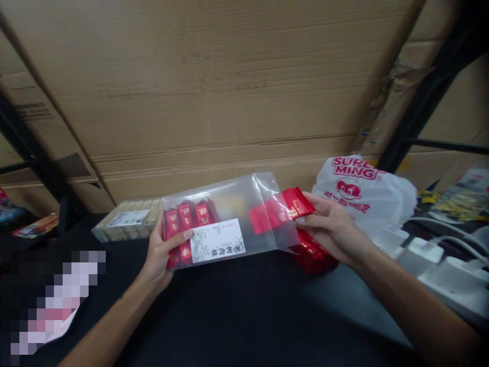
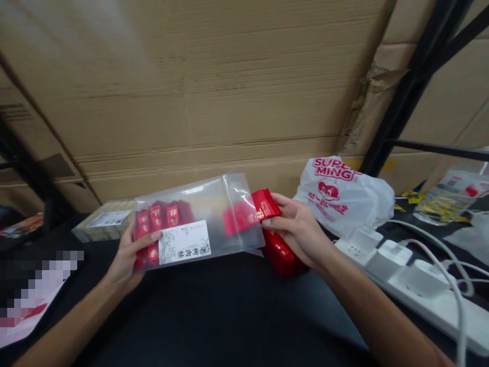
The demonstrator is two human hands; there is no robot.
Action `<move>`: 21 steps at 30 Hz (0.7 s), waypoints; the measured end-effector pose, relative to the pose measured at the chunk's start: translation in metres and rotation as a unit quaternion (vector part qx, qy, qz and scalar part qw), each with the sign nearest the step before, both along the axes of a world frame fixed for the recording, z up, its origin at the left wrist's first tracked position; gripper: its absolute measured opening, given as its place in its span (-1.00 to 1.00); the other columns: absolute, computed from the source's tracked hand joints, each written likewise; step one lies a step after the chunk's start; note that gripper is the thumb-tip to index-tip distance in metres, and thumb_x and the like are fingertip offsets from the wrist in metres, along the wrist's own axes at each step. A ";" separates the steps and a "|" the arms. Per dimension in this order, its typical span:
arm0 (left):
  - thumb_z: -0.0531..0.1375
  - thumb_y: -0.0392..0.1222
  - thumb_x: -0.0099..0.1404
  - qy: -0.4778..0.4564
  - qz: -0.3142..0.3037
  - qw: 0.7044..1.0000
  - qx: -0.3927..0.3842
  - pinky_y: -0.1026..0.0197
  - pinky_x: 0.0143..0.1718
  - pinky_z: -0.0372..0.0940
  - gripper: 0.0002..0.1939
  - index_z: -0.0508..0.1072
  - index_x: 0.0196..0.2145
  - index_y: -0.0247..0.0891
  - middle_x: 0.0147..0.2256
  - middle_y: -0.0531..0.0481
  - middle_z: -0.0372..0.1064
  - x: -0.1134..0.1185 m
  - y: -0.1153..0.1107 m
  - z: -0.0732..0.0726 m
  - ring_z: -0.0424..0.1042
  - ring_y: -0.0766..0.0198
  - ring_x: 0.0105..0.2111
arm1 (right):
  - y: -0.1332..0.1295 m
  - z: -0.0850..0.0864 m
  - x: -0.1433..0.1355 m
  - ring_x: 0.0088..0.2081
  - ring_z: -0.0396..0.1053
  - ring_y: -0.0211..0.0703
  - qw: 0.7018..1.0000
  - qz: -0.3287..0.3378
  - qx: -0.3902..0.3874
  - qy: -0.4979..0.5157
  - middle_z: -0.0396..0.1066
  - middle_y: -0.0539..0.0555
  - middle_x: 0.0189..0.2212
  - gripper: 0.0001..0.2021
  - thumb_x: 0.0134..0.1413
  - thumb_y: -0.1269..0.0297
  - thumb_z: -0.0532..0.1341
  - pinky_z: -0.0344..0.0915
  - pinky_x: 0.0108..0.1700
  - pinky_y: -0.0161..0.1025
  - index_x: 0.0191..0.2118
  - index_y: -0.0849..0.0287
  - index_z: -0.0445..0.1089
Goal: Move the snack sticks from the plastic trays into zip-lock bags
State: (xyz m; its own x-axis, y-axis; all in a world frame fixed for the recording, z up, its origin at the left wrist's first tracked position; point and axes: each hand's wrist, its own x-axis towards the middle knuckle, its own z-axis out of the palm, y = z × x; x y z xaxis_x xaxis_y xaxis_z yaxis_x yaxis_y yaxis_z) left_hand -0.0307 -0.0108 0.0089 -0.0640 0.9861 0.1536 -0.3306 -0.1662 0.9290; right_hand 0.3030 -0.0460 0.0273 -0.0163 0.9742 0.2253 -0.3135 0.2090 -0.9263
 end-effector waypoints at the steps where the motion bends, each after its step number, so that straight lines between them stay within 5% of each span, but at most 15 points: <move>1: 0.53 -0.33 -0.06 0.006 -0.007 1.000 -0.003 0.06 -0.31 0.58 -0.14 0.36 0.19 -0.21 -0.09 -0.17 0.54 0.000 -0.001 -0.001 0.61 0.03 -0.29 | -0.002 -0.001 -0.001 -0.26 0.57 -0.14 1.000 0.020 -0.011 -0.013 0.62 0.10 -0.18 -0.50 -0.11 0.47 0.46 0.54 -0.21 -0.28 0.03 0.11 0.52; 6: 0.54 -0.32 -0.06 0.020 -0.047 0.999 0.002 0.04 -0.23 0.57 -0.07 0.30 0.25 -0.17 -0.05 -0.20 0.54 0.005 -0.006 -0.007 0.61 -0.04 -0.20 | -0.004 -0.008 -0.006 -0.59 0.45 -0.28 0.996 0.071 -0.013 -0.051 0.57 0.10 -0.50 -0.82 0.07 0.25 0.46 0.41 -0.56 -0.43 -0.24 0.19 0.55; 10: 0.54 -0.30 -0.07 0.040 -0.086 0.995 -0.005 0.02 -0.22 0.57 0.01 0.24 0.30 -0.13 -0.03 -0.22 0.55 0.012 -0.013 -0.009 0.61 -0.10 -0.17 | -0.006 -0.011 -0.008 -0.52 0.51 -0.23 0.987 0.122 -0.027 -0.098 0.56 0.09 -0.47 -0.80 0.20 0.16 0.39 0.37 -0.59 -0.44 -0.34 0.18 0.52; 12: 0.54 -0.30 -0.07 0.041 -0.103 0.994 -0.001 0.00 -0.21 0.57 0.07 0.19 0.34 -0.10 0.00 -0.22 0.54 0.015 -0.016 -0.009 0.61 -0.09 -0.17 | -0.009 -0.011 -0.013 -0.38 0.57 -0.17 0.980 0.167 -0.022 -0.109 0.59 0.15 -0.33 -0.80 0.27 0.15 0.33 0.46 -0.48 -0.39 -0.26 0.20 0.56; 16: 0.54 -0.31 -0.07 0.029 -0.120 0.992 -0.004 0.00 -0.20 0.57 0.09 0.17 0.36 -0.08 0.06 -0.24 0.52 0.019 -0.021 -0.008 0.60 -0.16 -0.10 | -0.017 -0.011 -0.026 -0.04 0.56 -0.04 0.968 0.243 -0.033 -0.059 0.55 0.26 0.01 -0.70 0.35 0.10 0.23 0.48 0.06 -0.11 -0.08 0.22 0.58; 18: 0.54 -0.31 -0.06 0.020 -0.116 0.993 -0.011 -0.01 -0.20 0.57 0.06 0.20 0.33 -0.08 0.06 -0.23 0.53 0.019 -0.021 -0.008 0.60 -0.17 -0.09 | -0.016 -0.011 -0.028 -0.12 0.56 -0.08 0.981 0.187 -0.035 -0.028 0.56 0.22 -0.05 -0.73 0.33 0.11 0.24 0.50 -0.02 -0.13 -0.11 0.19 0.57; 21: 0.54 -0.32 -0.06 0.006 -0.072 0.997 -0.015 -0.01 -0.20 0.58 -0.06 0.30 0.25 -0.15 -0.01 -0.22 0.55 0.018 -0.018 -0.007 0.62 -0.13 -0.13 | -0.009 -0.009 -0.014 -0.49 0.41 -0.24 0.999 -0.033 0.004 -0.020 0.54 0.06 -0.35 -0.84 0.26 0.17 0.27 0.35 -0.47 -0.30 -0.21 0.12 0.54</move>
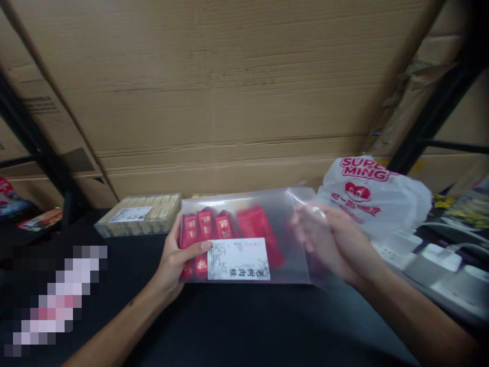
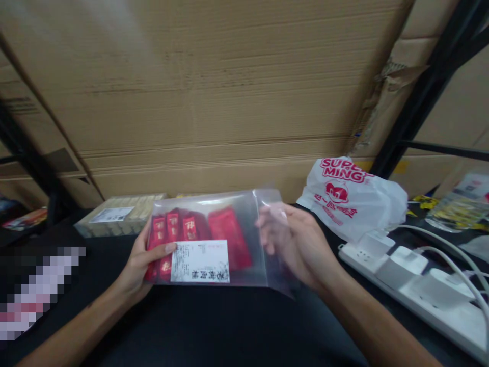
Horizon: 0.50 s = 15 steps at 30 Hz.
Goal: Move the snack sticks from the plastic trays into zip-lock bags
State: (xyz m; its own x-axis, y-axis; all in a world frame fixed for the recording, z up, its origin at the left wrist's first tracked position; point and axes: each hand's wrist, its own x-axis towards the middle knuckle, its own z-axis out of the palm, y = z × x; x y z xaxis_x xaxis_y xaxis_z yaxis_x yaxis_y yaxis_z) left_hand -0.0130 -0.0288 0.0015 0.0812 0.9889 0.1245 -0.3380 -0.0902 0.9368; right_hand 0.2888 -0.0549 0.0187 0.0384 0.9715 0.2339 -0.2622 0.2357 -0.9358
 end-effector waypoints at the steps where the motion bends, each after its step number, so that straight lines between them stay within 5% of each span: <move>1: 0.53 -0.33 -0.05 -0.006 0.024 1.000 0.000 0.01 -0.21 0.58 -0.10 0.33 0.22 -0.17 -0.03 -0.21 0.56 -0.001 0.002 0.000 0.62 -0.11 -0.15 | 0.003 0.001 0.008 -0.56 0.32 -0.27 0.996 -0.080 0.028 -0.033 0.49 0.01 -0.44 -0.85 0.25 0.17 0.26 0.24 -0.55 -0.32 -0.23 0.10 0.53; 3: 0.52 -0.34 -0.04 -0.020 0.070 0.997 -0.001 0.04 -0.25 0.59 -0.16 0.37 0.19 -0.18 -0.07 -0.18 0.57 -0.003 0.007 0.001 0.64 -0.05 -0.22 | 0.009 0.004 0.023 -0.58 0.27 -0.24 0.956 -0.206 0.092 -0.188 0.42 -0.03 -0.54 -0.85 0.24 0.17 0.25 0.15 -0.54 -0.28 -0.25 0.09 0.54; 5: 0.49 -0.37 -0.01 -0.038 0.104 0.994 -0.011 0.08 -0.28 0.59 -0.22 0.40 0.17 -0.18 -0.08 -0.16 0.58 -0.005 0.012 0.003 0.64 0.03 -0.28 | 0.013 0.003 0.032 -0.50 0.35 -0.16 0.865 -0.252 0.134 -0.412 0.45 0.01 -0.52 -0.83 0.22 0.17 0.25 0.22 -0.43 -0.21 -0.31 0.10 0.55; 8: 0.43 -0.44 0.02 -0.065 0.131 0.988 -0.043 0.15 -0.32 0.59 -0.27 0.43 0.16 -0.18 -0.11 -0.14 0.59 -0.007 0.016 0.006 0.64 0.11 -0.36 | 0.018 -0.005 0.030 -0.33 0.45 -0.01 0.713 -0.214 0.136 -0.654 0.52 0.10 -0.42 -0.81 0.18 0.19 0.26 0.27 -0.27 -0.13 -0.41 0.12 0.51; 10: 0.40 -0.46 0.03 -0.073 0.136 0.986 -0.056 0.17 -0.35 0.58 -0.28 0.44 0.17 -0.17 -0.15 -0.12 0.60 -0.008 0.017 0.007 0.64 0.13 -0.39 | 0.020 -0.013 0.024 -0.27 0.46 0.02 0.658 -0.186 0.129 -0.718 0.51 0.13 -0.37 -0.86 0.15 0.24 0.27 0.27 -0.26 -0.14 -0.41 0.12 0.47; 12: 0.40 -0.47 0.04 -0.071 0.133 0.987 -0.055 0.17 -0.35 0.58 -0.27 0.43 0.17 -0.15 -0.16 -0.11 0.60 -0.009 0.017 0.007 0.63 0.15 -0.42 | 0.021 -0.018 0.018 -0.25 0.45 0.03 0.649 -0.169 0.132 -0.730 0.49 0.13 -0.36 -0.91 0.13 0.30 0.26 0.26 -0.26 -0.14 -0.40 0.12 0.42; 15: 0.45 -0.43 0.03 -0.063 0.116 0.990 -0.046 0.13 -0.30 0.59 -0.25 0.42 0.18 -0.11 -0.13 -0.11 0.60 -0.010 0.016 0.006 0.63 0.15 -0.42 | 0.021 -0.017 0.019 -0.32 0.41 -0.03 0.715 -0.168 0.144 -0.664 0.44 0.08 -0.42 -0.89 0.13 0.35 0.24 0.24 -0.28 -0.12 -0.42 0.10 0.36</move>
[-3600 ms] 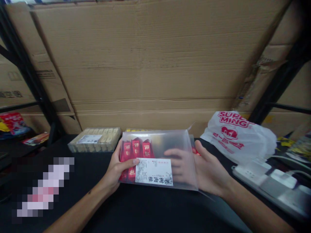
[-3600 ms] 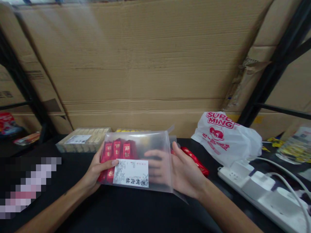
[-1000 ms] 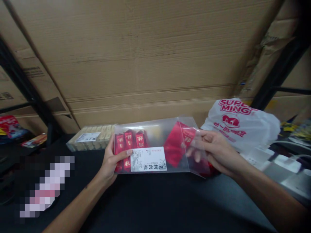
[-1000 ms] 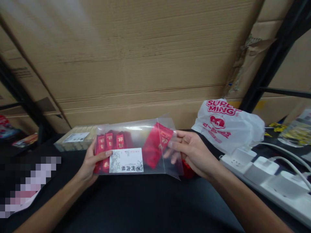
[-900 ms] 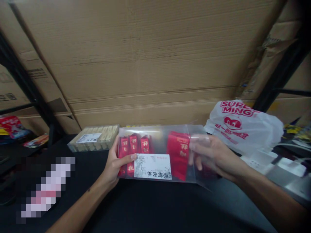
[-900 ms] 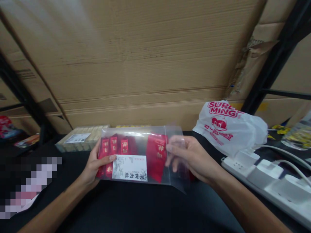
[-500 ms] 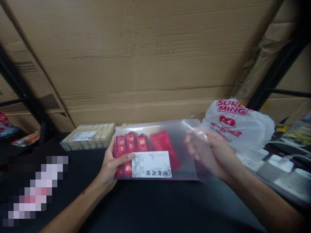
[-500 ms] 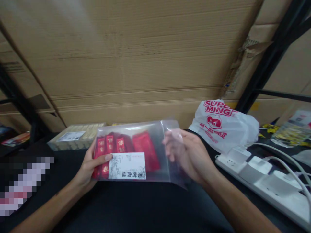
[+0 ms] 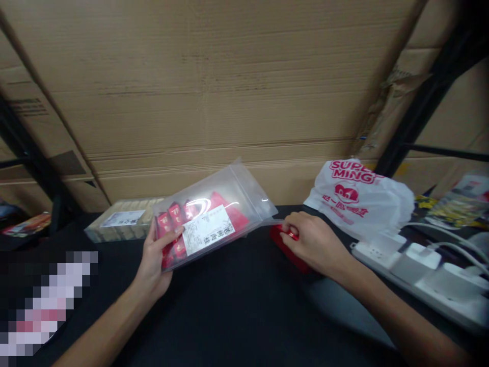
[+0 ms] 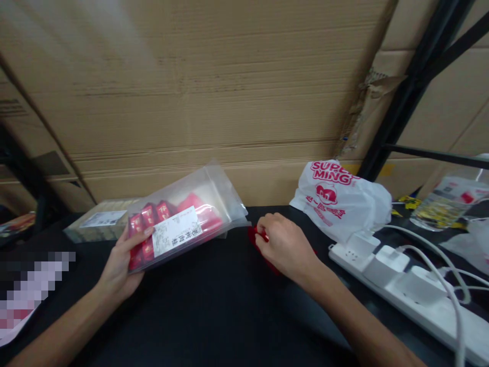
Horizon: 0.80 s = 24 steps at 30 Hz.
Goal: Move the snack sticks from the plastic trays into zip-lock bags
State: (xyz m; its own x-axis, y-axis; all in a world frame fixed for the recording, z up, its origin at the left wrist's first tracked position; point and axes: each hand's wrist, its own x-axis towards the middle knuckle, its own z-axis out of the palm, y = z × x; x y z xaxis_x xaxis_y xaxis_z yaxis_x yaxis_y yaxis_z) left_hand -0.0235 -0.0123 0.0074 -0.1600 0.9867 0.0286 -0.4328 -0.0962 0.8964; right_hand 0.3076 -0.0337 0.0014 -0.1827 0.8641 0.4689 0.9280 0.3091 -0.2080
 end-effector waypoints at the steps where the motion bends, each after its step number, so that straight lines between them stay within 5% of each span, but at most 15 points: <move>1: 0.46 -0.41 0.04 0.004 -0.006 1.000 0.003 0.12 -0.28 0.59 -0.25 0.42 0.18 -0.11 -0.11 -0.11 0.60 -0.001 0.000 0.000 0.64 0.13 -0.40 | -0.001 0.002 0.002 -0.36 0.39 -0.06 0.998 0.004 0.013 0.055 0.43 0.06 -0.44 -0.88 0.15 0.35 0.24 0.24 -0.29 -0.12 -0.41 0.09 0.35; 4: 0.48 -0.39 0.03 0.021 -0.009 1.000 0.015 0.12 -0.29 0.59 -0.20 0.39 0.21 -0.09 -0.07 -0.13 0.58 -0.001 -0.001 -0.001 0.64 0.10 -0.36 | -0.006 0.013 0.008 -0.48 0.31 -0.15 0.959 -0.014 0.084 0.270 0.35 -0.01 -0.51 -0.88 0.25 0.24 0.23 0.21 -0.42 -0.16 -0.33 0.05 0.33; 7: 0.50 -0.40 -0.03 0.037 -0.012 0.999 0.024 0.14 -0.34 0.58 -0.08 0.34 0.27 -0.09 -0.09 -0.12 0.57 0.000 -0.004 -0.001 0.63 0.09 -0.37 | -0.010 0.020 0.010 -0.55 0.22 -0.21 0.872 -0.005 0.141 0.468 0.28 -0.06 -0.53 -0.81 0.29 0.08 0.24 0.16 -0.55 -0.23 -0.27 0.01 0.25; 10: 0.51 -0.40 -0.06 0.049 -0.028 0.998 0.032 0.13 -0.33 0.58 -0.04 0.31 0.29 -0.13 -0.09 -0.14 0.55 0.002 -0.007 -0.002 0.63 0.04 -0.33 | -0.011 0.021 0.006 -0.55 0.22 -0.25 0.819 0.036 0.135 0.556 0.24 -0.09 -0.52 -0.75 0.26 0.05 0.29 0.22 -0.55 -0.30 -0.25 0.00 0.21; 16: 0.54 -0.35 -0.10 0.054 -0.062 0.996 0.034 0.04 -0.29 0.59 0.02 0.26 0.29 -0.14 -0.09 -0.17 0.54 0.004 -0.009 -0.005 0.63 -0.04 -0.27 | -0.007 0.008 -0.005 -0.50 0.31 -0.24 0.860 0.086 0.027 0.502 0.31 -0.07 -0.47 -0.74 0.27 0.06 0.29 0.32 -0.51 -0.31 -0.27 0.04 0.21; 21: 0.54 -0.35 -0.10 0.083 -0.071 0.993 0.053 0.03 -0.29 0.59 0.00 0.27 0.28 -0.12 -0.05 -0.19 0.52 0.003 -0.010 -0.004 0.62 -0.11 -0.21 | -0.002 -0.003 -0.003 -0.54 0.27 -0.26 0.915 0.074 -0.005 0.397 0.33 -0.07 -0.53 -0.82 0.28 0.15 0.27 0.16 -0.52 -0.30 -0.28 0.08 0.30; 24: 0.53 -0.36 -0.10 0.091 -0.078 0.991 0.057 0.04 -0.27 0.59 0.00 0.27 0.27 -0.10 -0.03 -0.19 0.53 0.003 -0.011 -0.003 0.62 -0.06 -0.23 | 0.001 -0.008 -0.002 -0.51 0.28 -0.24 0.913 0.101 -0.032 0.394 0.35 -0.07 -0.53 -0.79 0.25 0.16 0.31 0.16 -0.48 -0.28 -0.34 0.09 0.32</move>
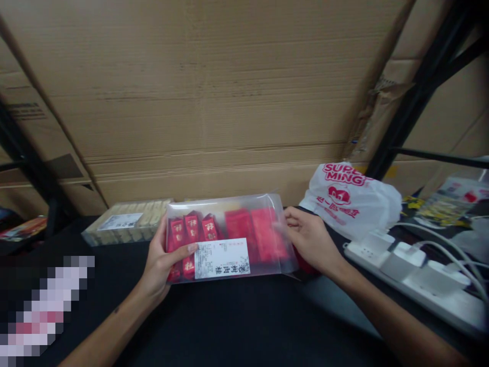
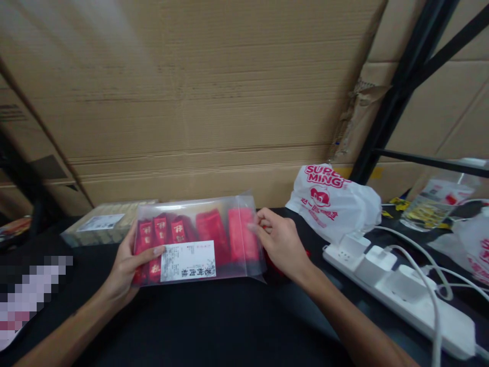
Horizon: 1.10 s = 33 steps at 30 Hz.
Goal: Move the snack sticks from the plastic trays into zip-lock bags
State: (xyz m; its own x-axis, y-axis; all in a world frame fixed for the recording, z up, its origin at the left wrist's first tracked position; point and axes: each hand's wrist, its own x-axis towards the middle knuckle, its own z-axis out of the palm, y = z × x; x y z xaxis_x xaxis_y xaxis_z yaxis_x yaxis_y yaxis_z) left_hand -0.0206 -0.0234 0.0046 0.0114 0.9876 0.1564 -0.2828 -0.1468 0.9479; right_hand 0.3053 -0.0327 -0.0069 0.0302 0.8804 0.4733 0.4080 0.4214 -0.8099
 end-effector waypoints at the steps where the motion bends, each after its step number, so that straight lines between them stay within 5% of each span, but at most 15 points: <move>1: 0.53 -0.36 -0.09 0.000 -0.002 1.000 0.000 0.03 -0.26 0.59 -0.01 0.28 0.27 -0.11 -0.02 -0.19 0.53 0.000 0.000 0.000 0.62 -0.05 -0.23 | 0.001 -0.001 0.000 -0.50 0.31 -0.23 0.999 0.027 -0.021 0.020 0.38 -0.06 -0.52 -0.78 0.23 0.14 0.32 0.19 -0.47 -0.28 -0.35 0.09 0.33; 6: 0.53 -0.37 -0.11 -0.008 0.003 1.000 0.001 0.03 -0.22 0.58 -0.01 0.31 0.27 -0.15 -0.02 -0.21 0.53 0.001 0.000 0.000 0.63 -0.04 -0.24 | -0.001 0.009 0.000 -0.39 0.49 -0.15 0.958 0.184 -0.173 0.139 0.55 0.01 -0.36 -0.75 0.12 0.10 0.41 0.43 -0.30 -0.19 -0.18 0.11 0.45; 11: 0.54 -0.38 -0.14 -0.003 0.003 1.000 -0.012 0.03 -0.24 0.58 0.03 0.32 0.29 -0.15 -0.05 -0.21 0.55 0.001 0.001 -0.001 0.63 -0.05 -0.25 | -0.010 0.015 0.000 -0.06 0.53 -0.06 0.914 0.294 -0.261 0.100 0.57 0.11 -0.08 -0.67 0.10 0.13 0.44 0.43 0.07 -0.03 -0.05 0.12 0.52; 14: 0.54 -0.37 -0.13 0.007 -0.003 1.000 -0.010 0.02 -0.25 0.58 0.04 0.29 0.30 -0.15 -0.04 -0.22 0.54 0.001 0.000 -0.001 0.63 -0.06 -0.24 | -0.010 0.007 0.000 0.06 0.48 -0.02 0.915 0.278 -0.281 0.086 0.52 0.13 0.05 -0.58 0.10 0.13 0.45 0.38 0.14 0.01 0.06 0.06 0.49; 17: 0.54 -0.35 -0.11 0.006 -0.004 1.000 -0.004 0.00 -0.26 0.58 0.04 0.28 0.31 -0.12 -0.02 -0.23 0.53 0.001 -0.001 0.001 0.63 -0.08 -0.23 | -0.006 0.000 -0.001 0.02 0.49 -0.05 0.920 0.270 -0.266 0.097 0.54 0.11 -0.02 -0.71 0.17 0.11 0.40 0.38 0.13 -0.03 -0.02 0.06 0.55; 26: 0.54 -0.35 -0.07 -0.023 -0.009 1.000 -0.009 0.02 -0.24 0.59 -0.05 0.33 0.27 -0.11 -0.01 -0.20 0.53 0.005 -0.002 0.001 0.63 -0.09 -0.19 | -0.012 0.003 -0.014 -0.02 0.51 -0.12 0.865 0.345 -0.260 0.254 0.55 0.14 -0.02 -0.77 0.27 0.16 0.33 0.38 0.10 -0.12 -0.03 0.12 0.54; 33: 0.53 -0.34 -0.05 -0.014 -0.061 0.998 -0.011 0.03 -0.20 0.58 0.02 0.24 0.33 -0.08 0.05 -0.23 0.52 0.009 -0.008 0.001 0.60 -0.16 -0.07 | -0.015 -0.003 -0.019 -0.25 0.48 -0.23 0.855 0.362 -0.275 0.250 0.51 0.02 -0.29 -0.79 0.17 0.13 0.41 0.40 -0.10 -0.25 -0.21 0.15 0.52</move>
State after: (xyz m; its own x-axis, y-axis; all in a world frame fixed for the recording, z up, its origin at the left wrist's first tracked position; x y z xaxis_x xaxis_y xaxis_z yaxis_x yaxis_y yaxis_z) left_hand -0.0118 -0.0313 0.0059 0.1281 0.9824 0.1361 -0.3237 -0.0883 0.9420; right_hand 0.2858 -0.0481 -0.0098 -0.5399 0.8389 0.0687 -0.2537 -0.0843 -0.9636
